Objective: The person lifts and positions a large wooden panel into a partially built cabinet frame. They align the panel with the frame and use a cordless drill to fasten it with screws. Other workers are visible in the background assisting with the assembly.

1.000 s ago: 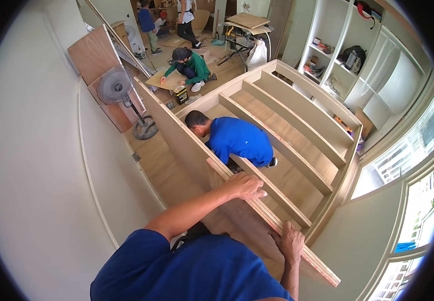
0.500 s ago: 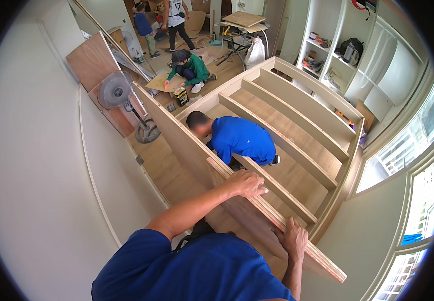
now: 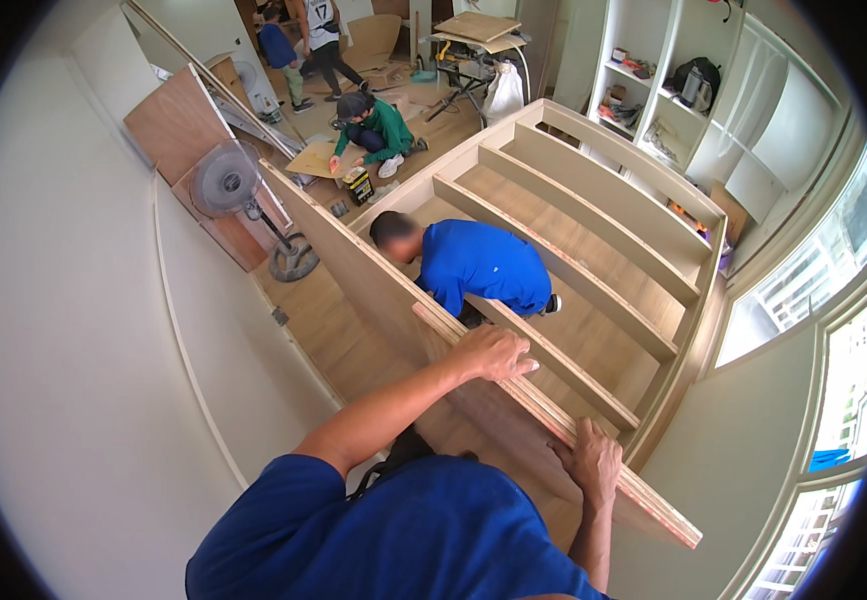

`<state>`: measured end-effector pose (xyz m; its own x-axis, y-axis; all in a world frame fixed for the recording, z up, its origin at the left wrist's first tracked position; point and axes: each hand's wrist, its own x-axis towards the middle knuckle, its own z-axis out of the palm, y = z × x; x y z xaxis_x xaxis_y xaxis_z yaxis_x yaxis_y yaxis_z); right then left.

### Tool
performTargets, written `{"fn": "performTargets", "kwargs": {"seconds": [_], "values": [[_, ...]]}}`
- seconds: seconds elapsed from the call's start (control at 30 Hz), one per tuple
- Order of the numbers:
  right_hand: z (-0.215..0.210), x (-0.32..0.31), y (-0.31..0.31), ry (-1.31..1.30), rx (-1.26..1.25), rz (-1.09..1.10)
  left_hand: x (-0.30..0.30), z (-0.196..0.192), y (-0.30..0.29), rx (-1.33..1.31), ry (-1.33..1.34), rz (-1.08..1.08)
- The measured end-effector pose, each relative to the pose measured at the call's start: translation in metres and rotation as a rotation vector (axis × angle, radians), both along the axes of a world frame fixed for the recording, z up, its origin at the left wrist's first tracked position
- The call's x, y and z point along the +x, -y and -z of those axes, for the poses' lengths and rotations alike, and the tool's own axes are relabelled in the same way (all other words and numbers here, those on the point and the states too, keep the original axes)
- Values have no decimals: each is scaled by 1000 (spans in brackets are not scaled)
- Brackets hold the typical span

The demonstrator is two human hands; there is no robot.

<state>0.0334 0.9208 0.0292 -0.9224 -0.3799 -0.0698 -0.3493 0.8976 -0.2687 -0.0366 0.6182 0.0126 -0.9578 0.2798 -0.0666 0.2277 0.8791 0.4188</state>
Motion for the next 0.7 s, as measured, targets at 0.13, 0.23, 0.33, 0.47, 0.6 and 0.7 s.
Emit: {"fn": "performTargets", "kwargs": {"seconds": [0.13,0.23,0.33,0.47,0.6,0.7], "values": [[-2,-1,1,5,-11,4,0,1,1,0,10,2],[1,-1,0,-3,-19,-13,-1,0,1,1,22,6],[-1,-1,2,7,-13,0,-1,4,2,9,15,2],[0,-2,0,-4,-21,-7,-3,-7,-2,-19,78,-2],[-2,-3,1,-3,-23,-15,-6,4,3,-26,47,25],[-1,-3,0,6,-52,-11,-6,1,3,-26,70,26]]}}
